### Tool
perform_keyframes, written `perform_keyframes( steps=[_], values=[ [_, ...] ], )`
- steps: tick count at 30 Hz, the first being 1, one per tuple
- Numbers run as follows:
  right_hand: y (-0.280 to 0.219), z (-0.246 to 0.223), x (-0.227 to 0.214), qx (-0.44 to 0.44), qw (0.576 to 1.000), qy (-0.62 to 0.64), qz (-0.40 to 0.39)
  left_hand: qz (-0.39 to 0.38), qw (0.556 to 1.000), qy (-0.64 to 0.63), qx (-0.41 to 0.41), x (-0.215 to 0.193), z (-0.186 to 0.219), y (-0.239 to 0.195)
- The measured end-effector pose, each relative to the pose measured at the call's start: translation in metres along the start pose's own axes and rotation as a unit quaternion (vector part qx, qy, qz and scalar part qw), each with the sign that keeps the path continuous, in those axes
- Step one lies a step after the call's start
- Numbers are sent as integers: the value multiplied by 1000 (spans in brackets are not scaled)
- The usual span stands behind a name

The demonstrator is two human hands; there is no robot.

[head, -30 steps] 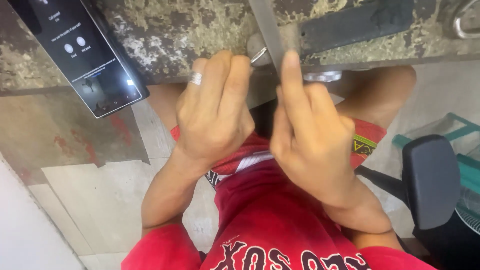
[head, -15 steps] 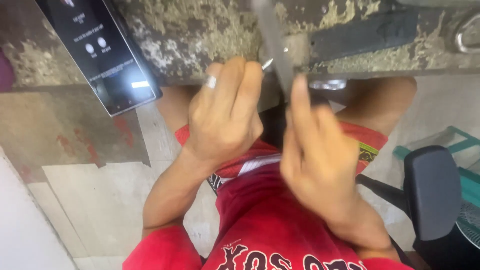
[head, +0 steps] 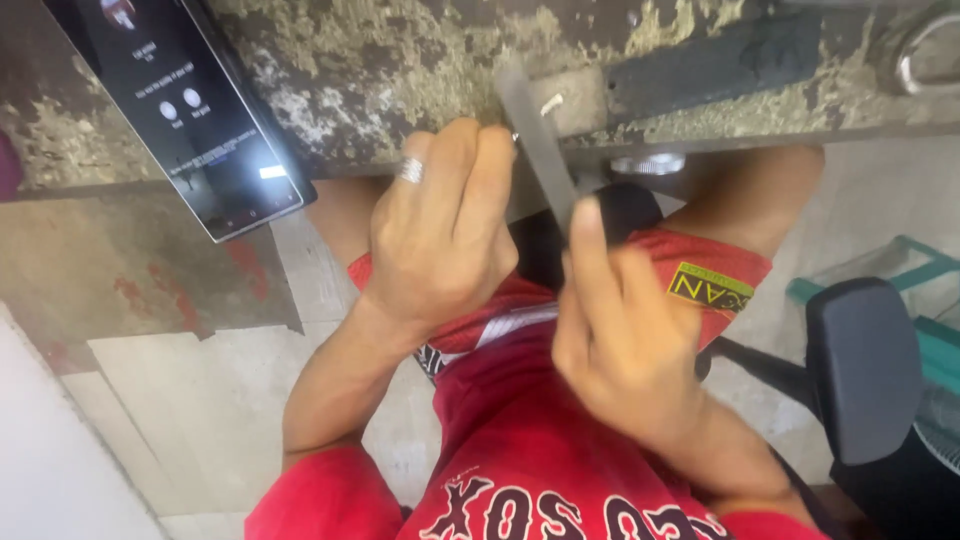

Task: Manually filing a key and testing its fit in a lock cylinder for final adjustments.

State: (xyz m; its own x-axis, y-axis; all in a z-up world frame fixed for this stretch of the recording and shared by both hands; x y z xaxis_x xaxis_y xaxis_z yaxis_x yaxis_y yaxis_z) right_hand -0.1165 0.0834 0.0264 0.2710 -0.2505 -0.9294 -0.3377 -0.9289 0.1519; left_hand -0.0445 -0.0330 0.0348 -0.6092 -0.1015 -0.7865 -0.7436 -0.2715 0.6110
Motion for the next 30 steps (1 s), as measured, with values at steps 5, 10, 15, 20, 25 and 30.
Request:
perform_keyframes(
  steps=[5,10,15,20,25,30],
  values=[
    [38,20,20,73,996,33,25,4,1000,14,6,-4,0,2],
    [17,20,2,79,992,87,40,2,1000,-7,-15,-2,1,2],
    [0,11,7,50,998,25,9,-16,1000,-1,-8,-2,1,3],
    [28,28,11,91,995,29,38,-16,1000,15,-8,-1,4,1],
    [12,26,5,78,992,94,32,-33,998,50,-22,3,6,-10],
    [5,30,16,65,995,68,24,-56,993,3,-101,12,1,-24]
  ],
)
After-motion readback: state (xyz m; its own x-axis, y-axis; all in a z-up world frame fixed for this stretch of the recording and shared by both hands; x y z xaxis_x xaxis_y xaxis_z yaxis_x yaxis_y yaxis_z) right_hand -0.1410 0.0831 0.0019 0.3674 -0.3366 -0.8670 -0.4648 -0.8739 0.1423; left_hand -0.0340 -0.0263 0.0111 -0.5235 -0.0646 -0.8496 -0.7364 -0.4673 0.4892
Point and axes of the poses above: each hand's wrist, its own y-axis towards the middle knuckle, its own x-axis out of the palm, z = x × y, the point moved 7 cm from there along y, towards the middle knuckle, and after that the axes turned 12 degrees about x, right-handed, at the moved point
